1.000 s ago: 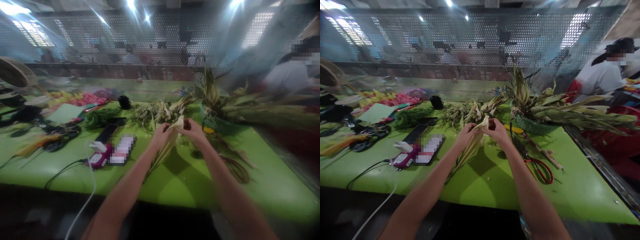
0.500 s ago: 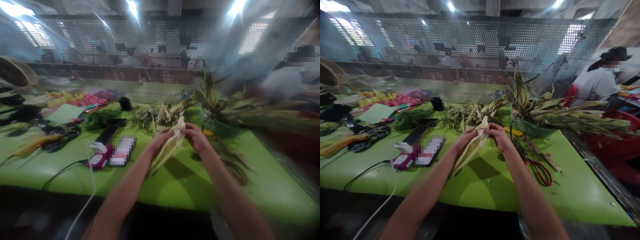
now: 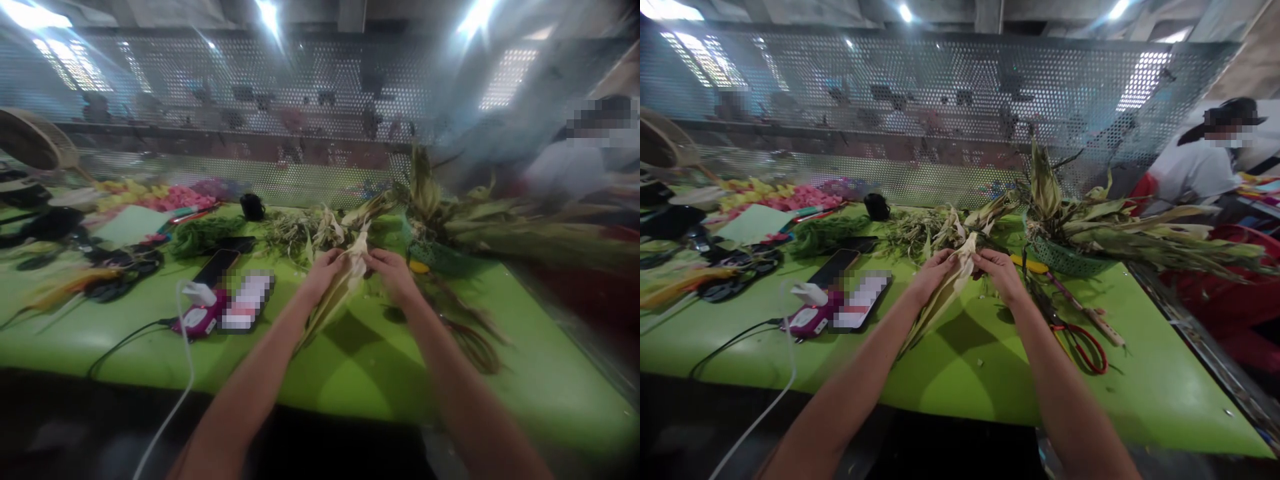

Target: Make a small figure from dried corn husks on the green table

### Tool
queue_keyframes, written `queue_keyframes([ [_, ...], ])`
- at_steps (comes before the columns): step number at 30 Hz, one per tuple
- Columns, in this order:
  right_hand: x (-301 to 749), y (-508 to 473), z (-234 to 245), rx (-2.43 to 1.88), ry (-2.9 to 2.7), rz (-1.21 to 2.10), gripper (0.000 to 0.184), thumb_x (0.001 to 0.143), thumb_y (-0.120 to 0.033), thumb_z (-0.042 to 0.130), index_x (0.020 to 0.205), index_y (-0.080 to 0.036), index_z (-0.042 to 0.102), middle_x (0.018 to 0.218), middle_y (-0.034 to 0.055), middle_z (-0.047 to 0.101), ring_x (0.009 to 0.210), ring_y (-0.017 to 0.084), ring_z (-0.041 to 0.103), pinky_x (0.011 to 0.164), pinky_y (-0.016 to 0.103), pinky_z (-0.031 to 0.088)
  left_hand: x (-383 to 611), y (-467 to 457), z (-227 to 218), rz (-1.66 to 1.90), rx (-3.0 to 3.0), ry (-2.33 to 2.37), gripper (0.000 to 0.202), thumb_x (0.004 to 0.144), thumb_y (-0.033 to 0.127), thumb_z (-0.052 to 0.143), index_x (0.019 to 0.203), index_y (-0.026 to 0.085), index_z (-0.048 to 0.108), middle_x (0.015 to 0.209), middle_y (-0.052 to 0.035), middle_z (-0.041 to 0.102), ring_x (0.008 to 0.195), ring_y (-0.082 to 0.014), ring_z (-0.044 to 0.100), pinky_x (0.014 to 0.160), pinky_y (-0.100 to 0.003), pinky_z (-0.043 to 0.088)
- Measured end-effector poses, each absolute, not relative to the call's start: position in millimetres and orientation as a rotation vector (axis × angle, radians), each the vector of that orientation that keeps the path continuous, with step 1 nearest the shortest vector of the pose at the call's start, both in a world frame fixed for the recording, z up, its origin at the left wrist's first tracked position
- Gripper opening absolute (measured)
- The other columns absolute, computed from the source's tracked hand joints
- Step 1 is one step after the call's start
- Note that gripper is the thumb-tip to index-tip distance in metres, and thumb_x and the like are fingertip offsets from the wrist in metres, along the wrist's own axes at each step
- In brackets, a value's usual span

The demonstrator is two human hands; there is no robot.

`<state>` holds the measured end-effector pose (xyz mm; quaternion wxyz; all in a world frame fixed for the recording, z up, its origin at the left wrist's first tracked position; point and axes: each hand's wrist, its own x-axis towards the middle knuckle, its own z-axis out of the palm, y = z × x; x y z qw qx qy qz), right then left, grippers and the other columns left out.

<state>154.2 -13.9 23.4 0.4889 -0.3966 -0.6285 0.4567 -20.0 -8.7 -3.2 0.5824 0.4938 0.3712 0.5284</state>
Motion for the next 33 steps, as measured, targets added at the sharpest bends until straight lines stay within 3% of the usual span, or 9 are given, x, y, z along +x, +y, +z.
queue_keyframes([
  [6, 155.3, -15.4, 27.3, -0.864, -1.515, 1.221, 0.035, 0.077, -0.052, 0.067, 0.068, -0.018, 0.063, 0.064, 0.0002, 0.059, 0.059, 0.013, 0.053, 0.06, 0.026, 0.045, -14.7, -11.0, -3.5, 1.164, 0.957, 0.723, 0.043, 0.064, 0.046, 0.08, 0.092, 0.015, 0.067, 0.078, -0.0009, 0.069, 0.063, -0.0099, 0.059, 0.064, -0.022, 0.046],
  [12, 151.6, -15.3, 26.0, -0.957, -1.635, 0.878, 0.042, 0.081, -0.056, 0.06, 0.062, -0.019, 0.055, 0.06, -0.0017, 0.05, 0.06, 0.013, 0.047, 0.058, 0.024, 0.039, -10.4, -14.8, 2.0, 1.139, 0.862, 0.735, 0.049, 0.06, 0.046, 0.082, 0.095, 0.014, 0.068, 0.071, -0.0009, 0.068, 0.054, -0.0086, 0.055, 0.057, -0.022, 0.046],
  [19, 157.9, -9.3, 16.1, -1.101, -1.738, 0.444, 0.036, 0.088, -0.044, 0.053, 0.063, -0.019, 0.052, 0.059, -0.0032, 0.043, 0.058, 0.011, 0.041, 0.056, 0.024, 0.03, -16.1, -16.6, 0.1, 1.132, 1.027, 0.842, 0.055, 0.058, 0.041, 0.084, 0.103, 0.018, 0.064, 0.08, 0.0003, 0.068, 0.058, -0.0082, 0.057, 0.055, -0.019, 0.046],
  [22, 162.5, -11.2, 20.9, -1.152, -1.67, 0.404, 0.03, 0.087, -0.041, 0.055, 0.067, -0.018, 0.057, 0.061, -0.003, 0.049, 0.06, 0.012, 0.045, 0.058, 0.024, 0.032, -17.5, -14.3, -2.1, 1.099, 1.054, 0.91, 0.057, 0.056, 0.036, 0.084, 0.105, 0.015, 0.064, 0.082, -0.0025, 0.069, 0.06, -0.0107, 0.06, 0.058, -0.023, 0.049],
  [26, 195.8, -28.1, 32.6, -1.259, -1.658, 0.414, 0.024, 0.089, -0.039, 0.052, 0.08, -0.018, 0.062, 0.07, -0.0001, 0.062, 0.065, 0.014, 0.054, 0.064, 0.025, 0.038, -19.3, -7.3, -6.2, 1.105, 1.038, 0.972, 0.051, 0.056, 0.033, 0.082, 0.1, 0.013, 0.066, 0.07, -0.0011, 0.067, 0.055, -0.0115, 0.059, 0.057, -0.024, 0.049],
  [28, 227.3, -45.5, 33.3, -1.395, -1.754, 0.365, 0.021, 0.088, -0.037, 0.055, 0.09, -0.019, 0.064, 0.076, 0.0009, 0.066, 0.068, 0.015, 0.057, 0.066, 0.027, 0.039, -20.1, -4.0, -8.6, 1.099, 1.028, 0.969, 0.05, 0.056, 0.033, 0.082, 0.1, 0.014, 0.066, 0.066, 0.0006, 0.066, 0.052, -0.0116, 0.058, 0.056, -0.025, 0.049],
  [33, 308.3, -108.6, 10.9, -1.882, -1.951, 0.331, 0.021, 0.085, -0.035, 0.055, 0.091, -0.02, 0.069, 0.083, 0.004, 0.07, 0.071, 0.019, 0.06, 0.064, 0.028, 0.04, -19.0, -4.0, -11.0, 1.0, 1.062, 0.967, 0.045, 0.058, 0.035, 0.08, 0.096, 0.014, 0.067, 0.063, -0.0001, 0.066, 0.05, -0.0141, 0.059, 0.051, -0.026, 0.048],
])
